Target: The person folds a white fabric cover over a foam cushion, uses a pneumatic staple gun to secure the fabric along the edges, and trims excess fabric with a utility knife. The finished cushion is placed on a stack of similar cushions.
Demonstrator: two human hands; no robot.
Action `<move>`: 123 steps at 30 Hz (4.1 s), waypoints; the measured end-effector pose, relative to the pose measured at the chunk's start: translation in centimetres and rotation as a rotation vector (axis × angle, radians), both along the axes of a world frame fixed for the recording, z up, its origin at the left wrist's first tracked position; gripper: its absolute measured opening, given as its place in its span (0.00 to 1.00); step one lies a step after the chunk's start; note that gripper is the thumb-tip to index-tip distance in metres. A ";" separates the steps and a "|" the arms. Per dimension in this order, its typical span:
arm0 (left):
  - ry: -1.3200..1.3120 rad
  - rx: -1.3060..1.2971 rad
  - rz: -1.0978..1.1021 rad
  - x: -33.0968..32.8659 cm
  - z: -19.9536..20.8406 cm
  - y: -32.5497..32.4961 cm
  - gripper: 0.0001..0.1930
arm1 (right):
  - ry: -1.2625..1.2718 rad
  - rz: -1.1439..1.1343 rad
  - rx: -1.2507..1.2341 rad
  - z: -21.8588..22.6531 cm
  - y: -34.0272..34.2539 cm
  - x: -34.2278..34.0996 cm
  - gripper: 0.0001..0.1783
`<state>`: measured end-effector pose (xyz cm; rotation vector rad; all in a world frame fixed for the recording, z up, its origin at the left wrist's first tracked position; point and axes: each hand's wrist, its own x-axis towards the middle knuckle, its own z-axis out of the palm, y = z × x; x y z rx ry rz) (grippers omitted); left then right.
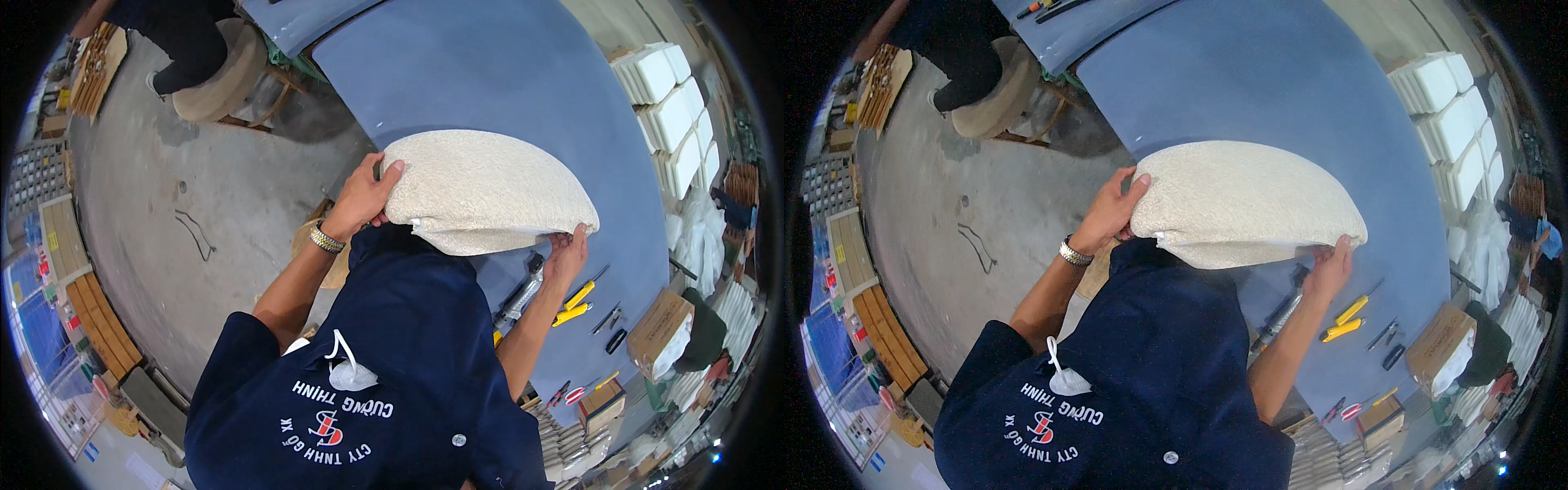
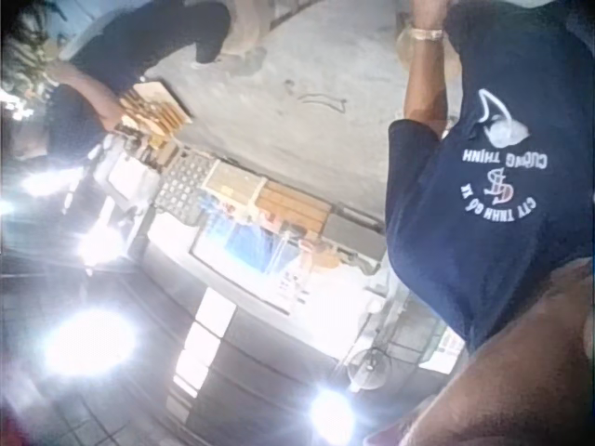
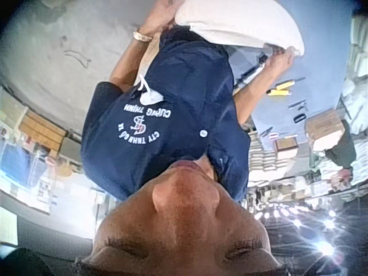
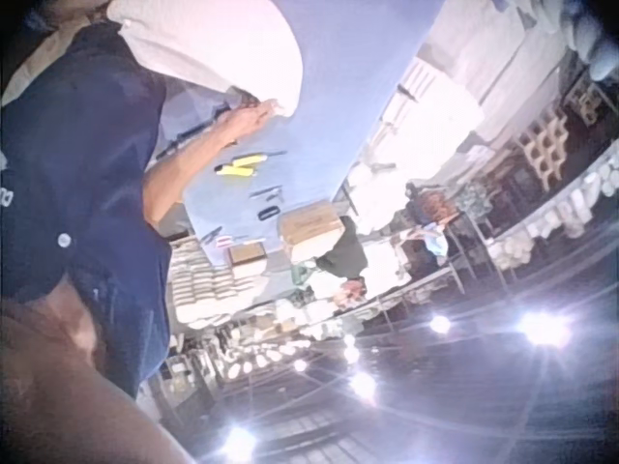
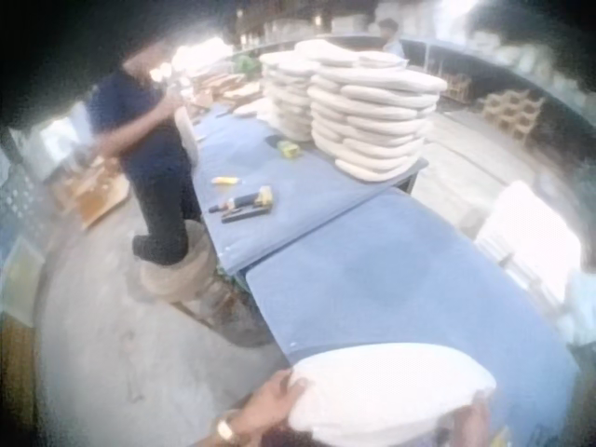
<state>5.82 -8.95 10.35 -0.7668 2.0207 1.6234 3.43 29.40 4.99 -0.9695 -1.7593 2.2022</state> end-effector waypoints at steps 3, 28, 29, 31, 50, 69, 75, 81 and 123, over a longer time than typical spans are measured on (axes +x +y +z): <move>-0.055 -0.014 -0.039 -0.1 -0.1 -0.3 0.39 | 0.036 -0.023 0.010 0.4 -0.4 -0.1 0.16; 0.210 0.367 -1.556 -14.1 -5.7 28.8 0.39 | 0.110 -0.281 0.052 0.5 -3.8 4.5 0.23; 0.213 0.325 -1.562 -13.8 -5.5 28.7 0.39 | 0.075 -0.301 0.057 0.4 -4.1 4.6 0.23; 0.206 0.250 -1.565 -13.0 -3.8 28.1 0.39 | 0.090 -0.332 0.049 0.5 -4.6 4.8 0.25; 0.449 -0.217 -1.662 -9.7 0.5 26.7 0.44 | -0.165 -0.096 0.410 -0.9 0.7 10.8 0.12; 0.601 -0.428 -1.641 -8.0 1.0 27.4 0.41 | -0.120 -0.193 0.283 5.2 -0.2 18.1 0.34; 0.576 -0.398 -1.631 -8.0 1.5 27.4 0.41 | 0.024 -0.081 0.572 6.9 -1.0 14.6 0.33; 0.579 -0.386 -1.610 -7.4 1.3 27.2 0.43 | -0.049 0.023 0.519 8.1 -0.7 13.8 0.32; 0.179 0.373 -1.654 -12.5 -2.7 25.4 0.57 | -0.052 0.000 0.424 6.7 -2.6 14.2 0.28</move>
